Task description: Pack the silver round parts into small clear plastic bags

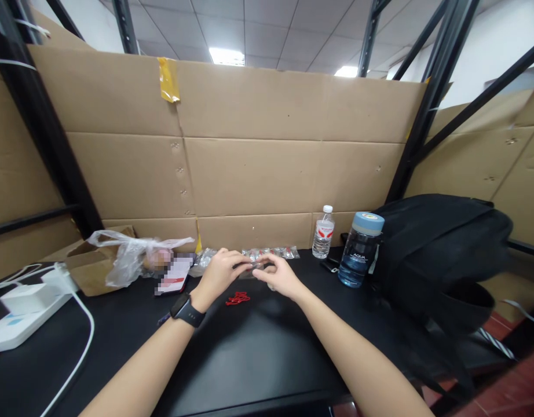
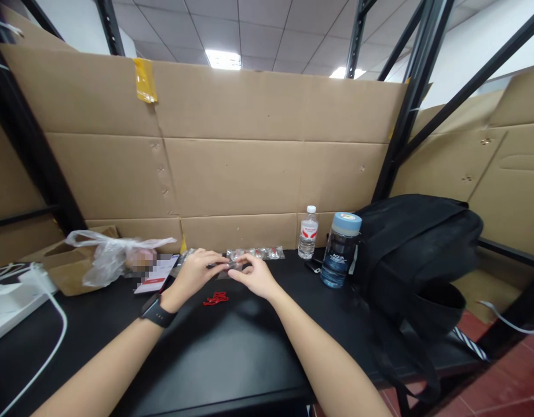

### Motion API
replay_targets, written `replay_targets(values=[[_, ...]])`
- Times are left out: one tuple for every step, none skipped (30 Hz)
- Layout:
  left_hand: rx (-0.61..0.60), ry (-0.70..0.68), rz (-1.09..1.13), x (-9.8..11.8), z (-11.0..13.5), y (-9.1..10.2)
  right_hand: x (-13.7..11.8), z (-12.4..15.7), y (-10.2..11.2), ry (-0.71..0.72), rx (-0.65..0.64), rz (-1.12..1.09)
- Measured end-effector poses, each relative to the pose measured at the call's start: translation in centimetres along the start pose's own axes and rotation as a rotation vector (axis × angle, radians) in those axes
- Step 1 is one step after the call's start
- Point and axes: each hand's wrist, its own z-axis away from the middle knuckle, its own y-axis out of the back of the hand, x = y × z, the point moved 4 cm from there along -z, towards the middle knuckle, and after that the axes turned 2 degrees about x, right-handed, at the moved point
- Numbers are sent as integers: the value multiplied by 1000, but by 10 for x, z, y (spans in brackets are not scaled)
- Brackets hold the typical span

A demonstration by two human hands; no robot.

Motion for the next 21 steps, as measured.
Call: replay_targets(values=[[4,17,10,0,1,-1,1,0,-1,18,-8,23],[6,46,24,-1,2,-4,3,0,-2,40,-17,53],[5,79,40,-3,2,-7,4,-1,-2,65,-22,92],[1,110,56,-4,3,-10,4,-1,-2,87,-21,139],[-4,137,69,-5,4,-14,5,-1,-1,101,-9,187],[-13,155,79,-6,5,-17,5,-2,-1,107,9,226],[-21,163,85,-5,5,-20,5,-3,0,106,30,248],[-29,165,88,-5,6,-23,5,-3,0,99,48,251],[-33,166,90,-4,6,-25,6,-5,0,86,63,239],[-31,167,95,-3,5,-26,8,-6,0,73,76,222],[-25,170,106,-2,5,-27,9,-7,1,63,88,208],[-17,175,127,-2,5,-27,11,-8,2,57,101,197],[-9,181,160,-2,5,-28,13,-9,3,50,115,185],[0,191,206,-3,6,-29,15,-10,5,35,127,165],[9,207,258,-4,7,-30,18,-10,8,9,137,135],[13,231,309,-7,9,-31,21,-10,10,-28,148,96],[8,261,353,-11,12,-34,23,-10,13,-71,160,54],[-9,295,385,-15,15,-37,25,-10,15,-111,174,16],[-33,328,404,-19,18,-40,25,-9,17,-139,187,-10],[-59,357,414,-23,21,-43,25,-9,19,-148,199,-16],[-82,381,423,-26,23,-46,24,-9,21,-141,206,-3]])
